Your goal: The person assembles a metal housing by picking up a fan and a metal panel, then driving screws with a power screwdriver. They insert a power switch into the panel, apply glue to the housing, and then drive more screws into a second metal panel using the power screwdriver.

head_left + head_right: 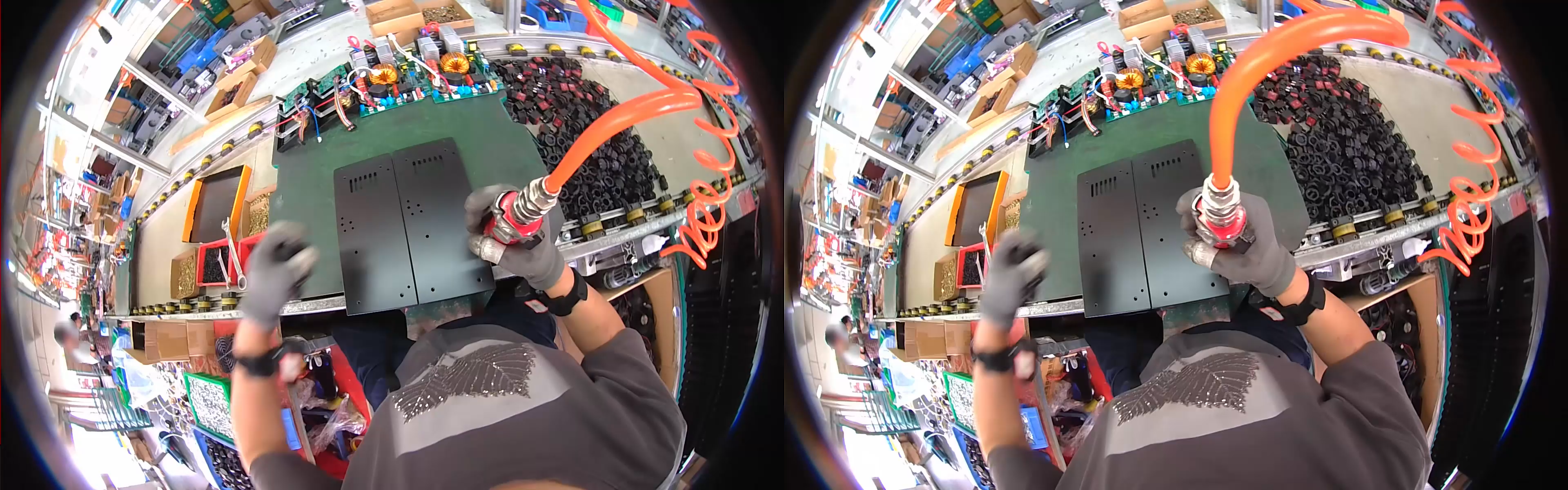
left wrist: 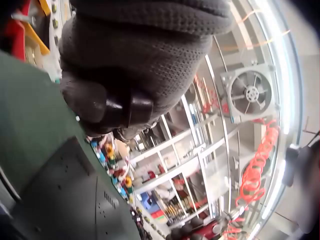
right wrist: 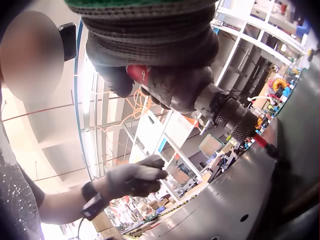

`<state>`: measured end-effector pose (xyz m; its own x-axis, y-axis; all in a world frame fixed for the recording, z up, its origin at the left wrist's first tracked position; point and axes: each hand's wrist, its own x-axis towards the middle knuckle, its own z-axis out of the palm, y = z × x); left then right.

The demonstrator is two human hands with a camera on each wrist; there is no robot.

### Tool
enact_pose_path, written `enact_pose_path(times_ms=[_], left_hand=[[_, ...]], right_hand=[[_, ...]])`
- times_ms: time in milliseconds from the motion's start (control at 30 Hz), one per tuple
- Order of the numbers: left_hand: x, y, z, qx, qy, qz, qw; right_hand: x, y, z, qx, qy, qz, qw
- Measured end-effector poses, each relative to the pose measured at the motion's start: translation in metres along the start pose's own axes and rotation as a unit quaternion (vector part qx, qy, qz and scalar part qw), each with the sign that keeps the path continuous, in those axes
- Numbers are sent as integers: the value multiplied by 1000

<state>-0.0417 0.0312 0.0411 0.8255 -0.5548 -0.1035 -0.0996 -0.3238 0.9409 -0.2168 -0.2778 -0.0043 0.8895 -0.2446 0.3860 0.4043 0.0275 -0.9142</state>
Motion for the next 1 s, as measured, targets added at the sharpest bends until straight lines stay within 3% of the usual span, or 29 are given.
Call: enact_pose_path(times_ms=[33, 67, 100, 133, 167, 233, 300, 367, 400, 533, 667, 800, 867, 900, 1000], left_hand=[[23, 23, 37, 44, -13, -84, 995], [44, 34, 62, 95, -52, -70, 992], [76, -1, 78, 180, -62, 108, 976], [95, -7, 95, 281, -79, 132, 947], [99, -4, 110, 277, -81, 135, 948], [104, -2, 135, 543, -47, 202, 814], [97, -13, 141, 558, -72, 192, 804], [90, -29, 137, 515, 5, 270, 814], [84, -23, 133, 520, -9, 224, 825], [73, -26, 117, 469, 28, 178, 864], [63, -44, 99, 437, 41, 209, 874], [60, -53, 81, 370, -10, 150, 917], [66, -75, 71, 191, -38, 211, 958], [65, -75, 66, 191, -37, 210, 958], [58, -53, 62, 81, -19, 30, 996]], right_hand=[[0, -6, 2, -14, -5, -3, 1000], [-1, -8, 2, -15, 0, -4, 1000], [-1, -11, 1, -24, -8, -16, 1000], [-2, -13, -1, -33, -17, -26, 999], [-3, -14, -3, -38, -15, -25, 999], [-6, -16, -7, -77, -11, -30, 996], [-7, -15, -9, -73, -6, -19, 997], [-6, -10, -10, -55, -3, -4, 998], [-4, -9, -10, -52, 1, -4, 999], [2, -4, -11, -82, -6, -26, 996], [-2, 4, -12, -32, 6, -16, 999], [-6, 0, -14, 0, 18, 14, 1000], [-11, 2, -18, -24, 24, 53, 998], [-13, 3, -17, -23, 23, 54, 998], [-19, 1, -14, -47, 67, 43, 996]])
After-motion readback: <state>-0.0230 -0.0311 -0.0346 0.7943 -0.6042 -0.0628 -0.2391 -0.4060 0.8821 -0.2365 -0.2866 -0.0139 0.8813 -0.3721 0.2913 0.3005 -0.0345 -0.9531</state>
